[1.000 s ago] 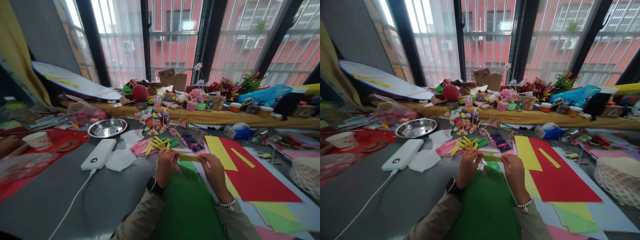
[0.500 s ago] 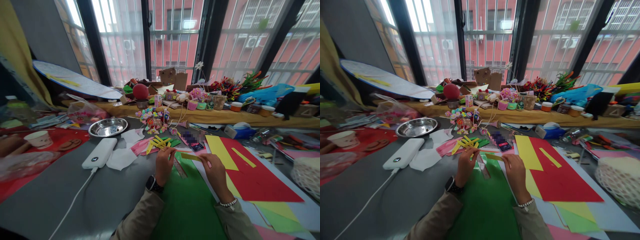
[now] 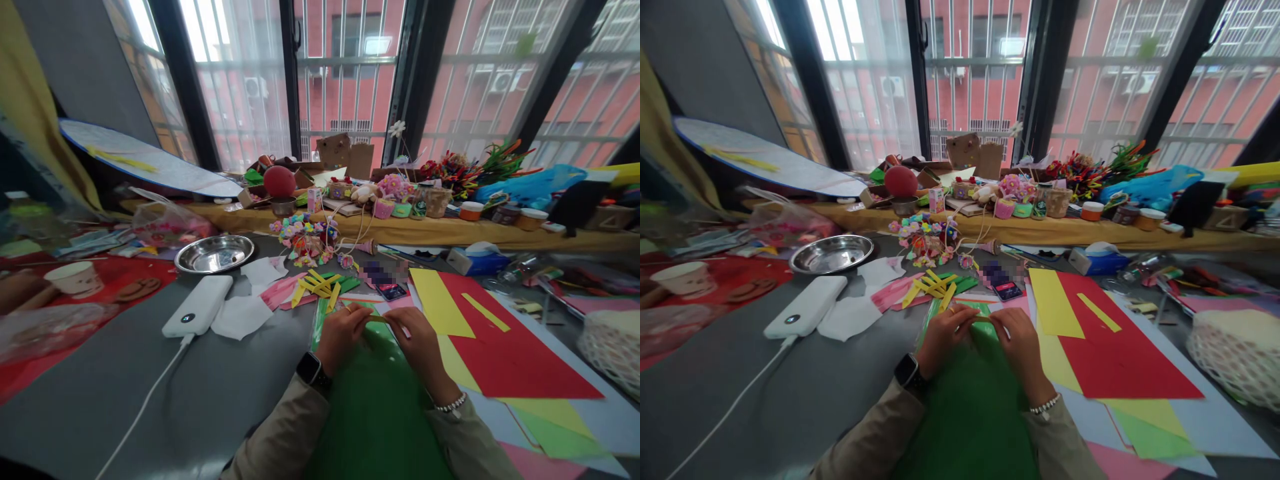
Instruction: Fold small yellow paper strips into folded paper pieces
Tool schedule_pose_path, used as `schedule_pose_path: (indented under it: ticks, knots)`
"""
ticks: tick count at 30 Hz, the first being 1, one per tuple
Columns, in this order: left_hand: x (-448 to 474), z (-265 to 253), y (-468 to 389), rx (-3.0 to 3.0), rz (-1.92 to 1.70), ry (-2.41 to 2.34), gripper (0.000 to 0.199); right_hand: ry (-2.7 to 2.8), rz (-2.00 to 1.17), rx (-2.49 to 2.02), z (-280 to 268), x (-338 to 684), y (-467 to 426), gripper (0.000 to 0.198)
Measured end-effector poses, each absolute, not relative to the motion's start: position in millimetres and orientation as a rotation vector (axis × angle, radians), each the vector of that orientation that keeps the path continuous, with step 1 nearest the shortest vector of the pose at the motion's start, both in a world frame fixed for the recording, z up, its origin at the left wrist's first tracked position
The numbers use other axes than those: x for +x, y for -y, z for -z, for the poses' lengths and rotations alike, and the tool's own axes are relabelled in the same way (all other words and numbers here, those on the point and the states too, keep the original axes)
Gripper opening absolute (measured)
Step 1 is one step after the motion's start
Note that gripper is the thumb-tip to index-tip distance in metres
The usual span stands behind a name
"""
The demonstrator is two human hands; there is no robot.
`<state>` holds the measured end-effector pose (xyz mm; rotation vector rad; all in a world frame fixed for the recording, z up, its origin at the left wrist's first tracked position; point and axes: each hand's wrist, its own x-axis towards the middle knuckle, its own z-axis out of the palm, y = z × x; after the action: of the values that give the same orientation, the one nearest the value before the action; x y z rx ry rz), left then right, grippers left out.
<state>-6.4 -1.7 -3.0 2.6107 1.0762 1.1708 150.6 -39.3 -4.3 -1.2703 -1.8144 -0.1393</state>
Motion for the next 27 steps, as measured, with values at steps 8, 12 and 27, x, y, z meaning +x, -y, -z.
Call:
schedule_pose_path:
  ticks: [8, 12, 27]
  knots:
    - [-4.7, 4.8, 2.3, 2.632, -1.160, -1.110, 0.018, 1.809, 0.136, -1.245, 6.3, 149.5, 37.1, 0.011]
    - [-5.7, 2.9, 2.6, 2.629, -1.157, -1.114, 0.018, 1.806, 0.135, -1.230, 6.1, 149.8, 37.1, 0.012]
    - [-5.9, 0.0, 3.4, 2.566, -1.157, -1.157, 0.017, 1.809, 0.137, -1.271, 6.3, 149.9, 36.9, 0.013]
